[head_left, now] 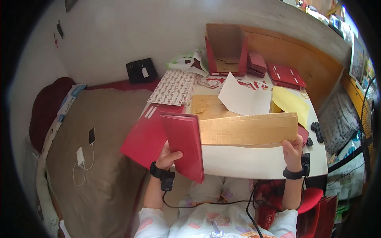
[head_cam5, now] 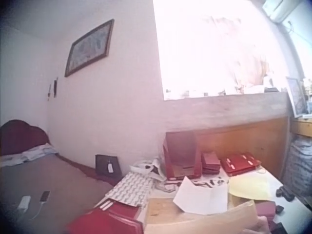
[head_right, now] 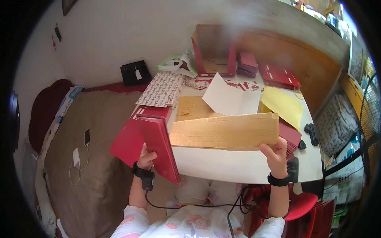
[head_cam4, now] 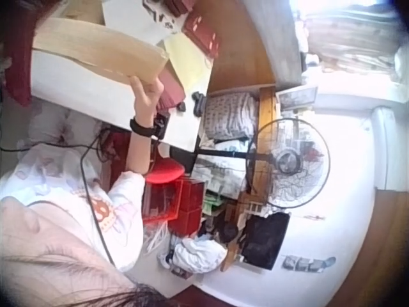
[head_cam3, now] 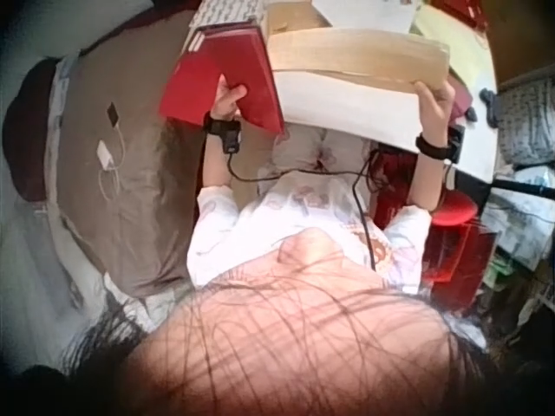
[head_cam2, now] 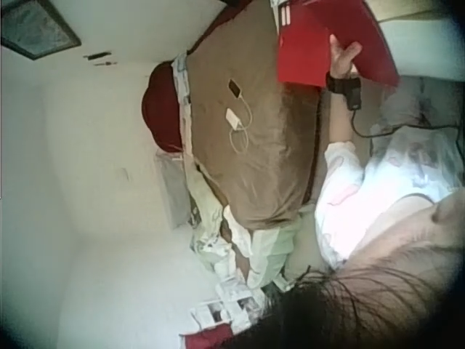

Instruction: Assemble a red cardboard box and sort associated items.

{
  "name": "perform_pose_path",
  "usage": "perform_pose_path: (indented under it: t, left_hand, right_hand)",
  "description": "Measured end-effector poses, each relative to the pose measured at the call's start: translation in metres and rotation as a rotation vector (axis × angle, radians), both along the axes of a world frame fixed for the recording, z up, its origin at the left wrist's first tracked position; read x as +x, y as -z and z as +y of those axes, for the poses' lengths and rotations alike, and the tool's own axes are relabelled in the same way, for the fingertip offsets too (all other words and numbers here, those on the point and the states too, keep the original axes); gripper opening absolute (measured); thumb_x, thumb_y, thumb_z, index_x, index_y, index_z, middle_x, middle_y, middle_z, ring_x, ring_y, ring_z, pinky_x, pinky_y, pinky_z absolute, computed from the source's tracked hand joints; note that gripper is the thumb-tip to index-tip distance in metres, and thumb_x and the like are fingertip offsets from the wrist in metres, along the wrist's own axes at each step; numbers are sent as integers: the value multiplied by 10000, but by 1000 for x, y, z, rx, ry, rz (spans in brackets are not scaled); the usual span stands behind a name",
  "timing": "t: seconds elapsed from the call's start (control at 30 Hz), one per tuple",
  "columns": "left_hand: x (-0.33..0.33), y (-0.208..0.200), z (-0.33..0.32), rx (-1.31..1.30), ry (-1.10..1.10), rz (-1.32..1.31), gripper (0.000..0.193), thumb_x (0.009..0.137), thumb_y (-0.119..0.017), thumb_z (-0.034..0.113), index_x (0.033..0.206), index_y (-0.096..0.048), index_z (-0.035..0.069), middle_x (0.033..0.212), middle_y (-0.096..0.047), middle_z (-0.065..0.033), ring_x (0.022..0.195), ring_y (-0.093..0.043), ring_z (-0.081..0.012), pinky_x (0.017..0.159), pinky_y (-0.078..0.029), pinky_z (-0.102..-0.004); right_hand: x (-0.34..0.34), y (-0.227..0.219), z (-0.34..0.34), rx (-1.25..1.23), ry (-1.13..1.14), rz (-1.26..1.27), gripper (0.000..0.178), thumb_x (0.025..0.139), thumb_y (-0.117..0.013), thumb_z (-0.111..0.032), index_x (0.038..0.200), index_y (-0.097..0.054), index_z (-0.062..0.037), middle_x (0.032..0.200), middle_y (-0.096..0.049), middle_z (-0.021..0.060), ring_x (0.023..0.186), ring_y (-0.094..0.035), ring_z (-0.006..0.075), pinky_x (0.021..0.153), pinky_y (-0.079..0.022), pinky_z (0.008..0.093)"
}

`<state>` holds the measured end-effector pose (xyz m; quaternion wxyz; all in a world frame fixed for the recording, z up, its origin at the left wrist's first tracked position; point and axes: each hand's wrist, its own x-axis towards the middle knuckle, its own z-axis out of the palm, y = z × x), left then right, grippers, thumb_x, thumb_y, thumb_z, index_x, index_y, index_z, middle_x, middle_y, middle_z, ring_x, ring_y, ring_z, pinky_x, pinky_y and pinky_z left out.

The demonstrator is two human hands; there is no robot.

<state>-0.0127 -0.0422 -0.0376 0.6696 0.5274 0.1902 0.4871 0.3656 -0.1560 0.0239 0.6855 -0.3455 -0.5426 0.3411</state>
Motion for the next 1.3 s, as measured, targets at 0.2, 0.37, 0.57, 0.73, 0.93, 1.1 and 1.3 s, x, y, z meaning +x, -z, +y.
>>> perform_pose_path:
  t: [0.2,0.37,0.57,0.73,0.93,1.1,1.3]
  left_hand:
    - [-8,-26,6,145,277,157,504,721,-713,130,1162,-538,-37,1120,-603,-98,1034,-559,-193,891,-429,-318]
    - [-1,-28,4,82,328,2,517,724,-696,112,1183,-517,-45,1135,-597,-106,1041,-559,-193,895,-431,-320]
    - [2,-24,5,35,278,-9,505,749,-680,112,1197,-507,-45,1138,-596,-109,1044,-561,-189,904,-430,-322]
    - [4,-24,5,18,220,-28,475,774,-671,124,1194,-517,-34,1131,-600,-102,1045,-565,-181,914,-426,-324]
    - [-4,-5,17,-59,203,-41,656,747,-680,175,1312,-409,-20,1316,-465,-211,1095,-568,-306,933,-461,-407]
    - [6,-15,16,-45,379,-145,568,803,-637,278,1292,-464,45,1435,-240,-279,1162,-458,-485,939,-402,-560]
    - [10,-9,21,-67,501,-288,735,775,-672,287,1393,-333,75,1447,-172,-301,1189,-452,-446,938,-446,-451]
  right_hand:
    - [15,10,1,-21,-75,-33,198,793,-608,-14,985,-600,33,887,-632,20,802,-548,62,725,-425,218]
    - [13,2,9,-114,-73,-17,239,804,-611,-53,1023,-595,44,941,-647,42,846,-573,76,745,-442,224]
    - [11,-5,14,-196,-44,-86,286,844,-605,-117,1072,-576,54,980,-647,62,875,-581,89,771,-449,232]
    - [12,-8,17,-215,-49,-131,306,856,-601,-128,1103,-565,49,996,-643,67,891,-580,90,798,-443,231]
    - [6,-11,23,-272,-55,-71,355,865,-601,-136,1156,-533,55,1055,-629,78,947,-580,103,834,-437,233]
    - [11,-1,31,-397,-83,10,339,877,-593,-125,1157,-534,58,1065,-626,87,940,-586,100,839,-446,242]
    - [16,16,40,-399,-81,-4,331,868,-606,-116,1145,-543,55,1056,-630,84,930,-590,101,828,-452,234]
